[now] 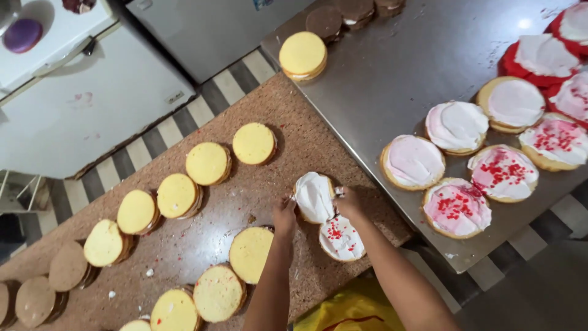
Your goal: Assembling layers of round pastries or cakes with cream and red sponge toppings on a prep table.
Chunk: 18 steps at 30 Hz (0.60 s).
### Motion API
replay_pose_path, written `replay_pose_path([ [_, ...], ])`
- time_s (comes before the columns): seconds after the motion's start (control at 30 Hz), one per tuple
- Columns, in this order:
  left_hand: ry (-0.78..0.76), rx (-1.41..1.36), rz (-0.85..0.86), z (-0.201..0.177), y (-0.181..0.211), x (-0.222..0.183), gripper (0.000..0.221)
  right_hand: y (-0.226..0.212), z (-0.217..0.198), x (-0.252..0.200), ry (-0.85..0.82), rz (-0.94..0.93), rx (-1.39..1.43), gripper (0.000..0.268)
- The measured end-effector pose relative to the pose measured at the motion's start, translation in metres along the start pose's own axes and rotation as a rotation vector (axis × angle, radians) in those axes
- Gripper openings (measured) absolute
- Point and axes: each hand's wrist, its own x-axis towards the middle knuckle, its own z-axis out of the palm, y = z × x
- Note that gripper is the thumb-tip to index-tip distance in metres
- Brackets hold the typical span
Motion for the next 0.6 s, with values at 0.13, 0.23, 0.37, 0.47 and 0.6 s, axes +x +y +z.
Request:
replay_pose_path([
  [0.13,0.043,-0.098,-0.157,0.013,0.049,-0.058,0.026,-0.013,-0.024,-0.033,-0.099,-0.048,0.139,0.045],
  [0.23,-0.049,0.143,-0.235,0.017,0.066,-0.112,0.027,-0.075,-0.075,-0.142,-0.083,0.092,-0.044,0.054],
  [0.37,-0.161,0.389,-0.17,0.008,0.022,-0.142,0.027,0.018,-0.091,-0.159,-0.014,0.089,-0.118,0.051],
  [0.47,-0.158,0.541,-0.02,0.01,0.017,-0.148,0.029,0.053,-0.081,-0.155,0.155,-0.275,-0.108,0.04],
  [0.6,-0.127,0.707,0.103,0.006,0.016,-0.141,0.03,0.046,-0.072,-0.157,0.275,-0.221,-0.178,0.035],
])
